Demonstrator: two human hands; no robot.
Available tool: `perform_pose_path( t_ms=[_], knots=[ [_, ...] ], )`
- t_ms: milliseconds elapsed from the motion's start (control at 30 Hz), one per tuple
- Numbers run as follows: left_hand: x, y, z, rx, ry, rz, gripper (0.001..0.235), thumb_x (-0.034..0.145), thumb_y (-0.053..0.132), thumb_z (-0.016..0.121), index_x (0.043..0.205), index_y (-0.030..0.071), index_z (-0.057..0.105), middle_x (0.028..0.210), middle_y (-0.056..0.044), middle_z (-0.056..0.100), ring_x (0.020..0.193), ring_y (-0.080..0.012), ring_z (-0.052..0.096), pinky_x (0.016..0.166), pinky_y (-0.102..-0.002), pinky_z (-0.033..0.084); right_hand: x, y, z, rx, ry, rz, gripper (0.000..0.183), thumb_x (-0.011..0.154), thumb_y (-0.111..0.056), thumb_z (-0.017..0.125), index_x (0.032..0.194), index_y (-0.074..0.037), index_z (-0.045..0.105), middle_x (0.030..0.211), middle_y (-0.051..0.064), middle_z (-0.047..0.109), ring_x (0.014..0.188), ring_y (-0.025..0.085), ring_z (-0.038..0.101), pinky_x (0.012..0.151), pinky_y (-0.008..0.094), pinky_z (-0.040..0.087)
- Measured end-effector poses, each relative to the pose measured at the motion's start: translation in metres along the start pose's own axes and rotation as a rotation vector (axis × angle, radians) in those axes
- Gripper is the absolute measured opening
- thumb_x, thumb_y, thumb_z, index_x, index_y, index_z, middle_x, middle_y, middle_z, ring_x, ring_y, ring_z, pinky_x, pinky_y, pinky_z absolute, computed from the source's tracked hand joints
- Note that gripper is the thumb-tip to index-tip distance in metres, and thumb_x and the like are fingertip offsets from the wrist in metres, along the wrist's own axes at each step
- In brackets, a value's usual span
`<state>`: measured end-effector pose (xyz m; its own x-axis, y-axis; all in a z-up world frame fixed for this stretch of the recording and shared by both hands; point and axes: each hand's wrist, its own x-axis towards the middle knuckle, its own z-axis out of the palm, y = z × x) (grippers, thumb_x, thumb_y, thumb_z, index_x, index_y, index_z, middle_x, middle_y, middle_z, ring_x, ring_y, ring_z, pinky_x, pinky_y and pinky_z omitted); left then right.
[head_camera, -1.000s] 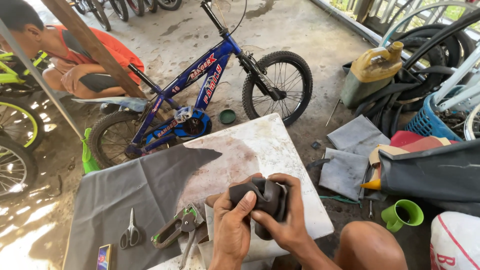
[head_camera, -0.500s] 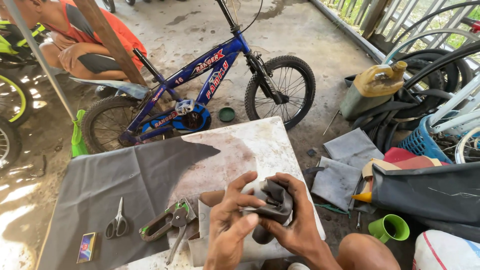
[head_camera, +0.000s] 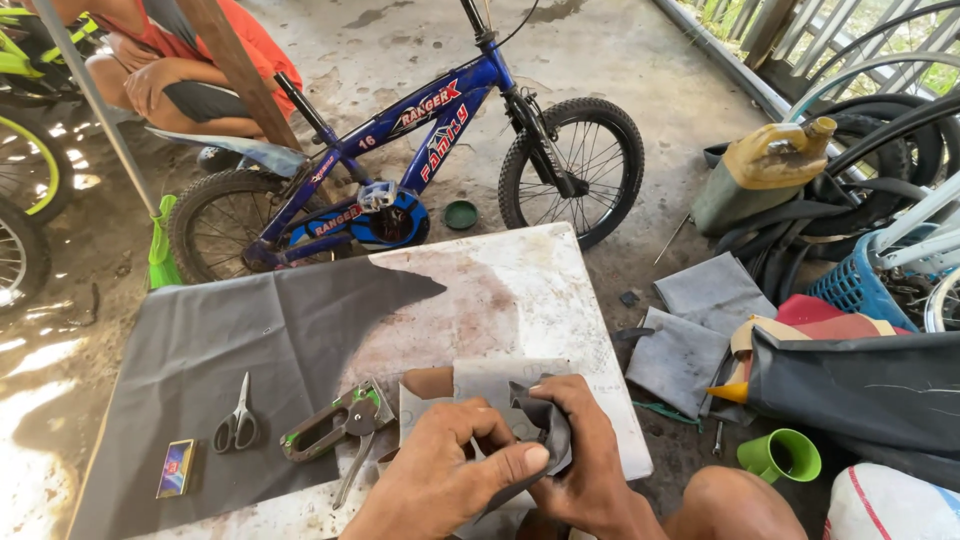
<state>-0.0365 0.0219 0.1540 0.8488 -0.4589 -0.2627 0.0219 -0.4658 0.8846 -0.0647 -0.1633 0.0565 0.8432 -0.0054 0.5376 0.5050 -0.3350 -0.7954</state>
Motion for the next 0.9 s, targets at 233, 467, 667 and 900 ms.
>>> perform_pose_path(
  t_ms=[233, 467, 667, 900],
  knots=[
    [-0.002, -0.003, 0.009, -0.217, 0.003, -0.118, 0.029, 0.085, 0.031, 0.079, 0.088, 0.002, 0.074, 0.081, -0.010, 0.067, 0.084, -0.0223, 0.061, 0.074, -0.037, 0.047, 0.001, -0.003, 0.000, -0.037, 0.012, -0.074, 0.058, 0.072, -0.009, 0.079, 0.124, -0.003, 0.054, 0.111, 0.017, 0.062, 0.094, 0.028, 0.067, 0.079, 0.035, 0.055],
    [0.008, -0.005, 0.026, -0.146, 0.209, 0.263, 0.017, 0.094, 0.015, 0.068, 0.089, 0.002, 0.059, 0.075, -0.008, 0.068, 0.069, -0.0155, 0.061, 0.065, -0.034, 0.052, -0.001, -0.001, -0.004, 0.020, 0.012, 0.059, 0.056, 0.068, -0.006, 0.080, 0.118, -0.003, 0.056, 0.110, 0.015, 0.065, 0.096, 0.024, 0.068, 0.083, 0.033, 0.055],
    [0.025, 0.020, 0.019, -0.143, 0.238, 0.289, 0.022, 0.094, 0.024, 0.071, 0.092, 0.004, 0.064, 0.078, -0.006, 0.071, 0.072, -0.0138, 0.065, 0.066, -0.032, 0.052, 0.003, 0.000, -0.029, 0.082, 0.003, 0.040, 0.055, 0.063, -0.001, 0.075, 0.115, -0.002, 0.057, 0.110, 0.012, 0.066, 0.100, 0.019, 0.065, 0.089, 0.032, 0.053],
    [0.038, -0.037, 0.032, -0.148, 0.381, 0.329, 0.024, 0.093, 0.028, 0.070, 0.093, 0.005, 0.068, 0.083, -0.008, 0.073, 0.078, -0.0192, 0.067, 0.076, -0.034, 0.054, -0.005, 0.037, -0.055, 0.497, 0.522, 0.281, 0.037, 0.083, -0.001, 0.064, 0.120, 0.001, 0.059, 0.109, 0.014, 0.069, 0.102, 0.022, 0.066, 0.096, 0.034, 0.052]
  ],
)
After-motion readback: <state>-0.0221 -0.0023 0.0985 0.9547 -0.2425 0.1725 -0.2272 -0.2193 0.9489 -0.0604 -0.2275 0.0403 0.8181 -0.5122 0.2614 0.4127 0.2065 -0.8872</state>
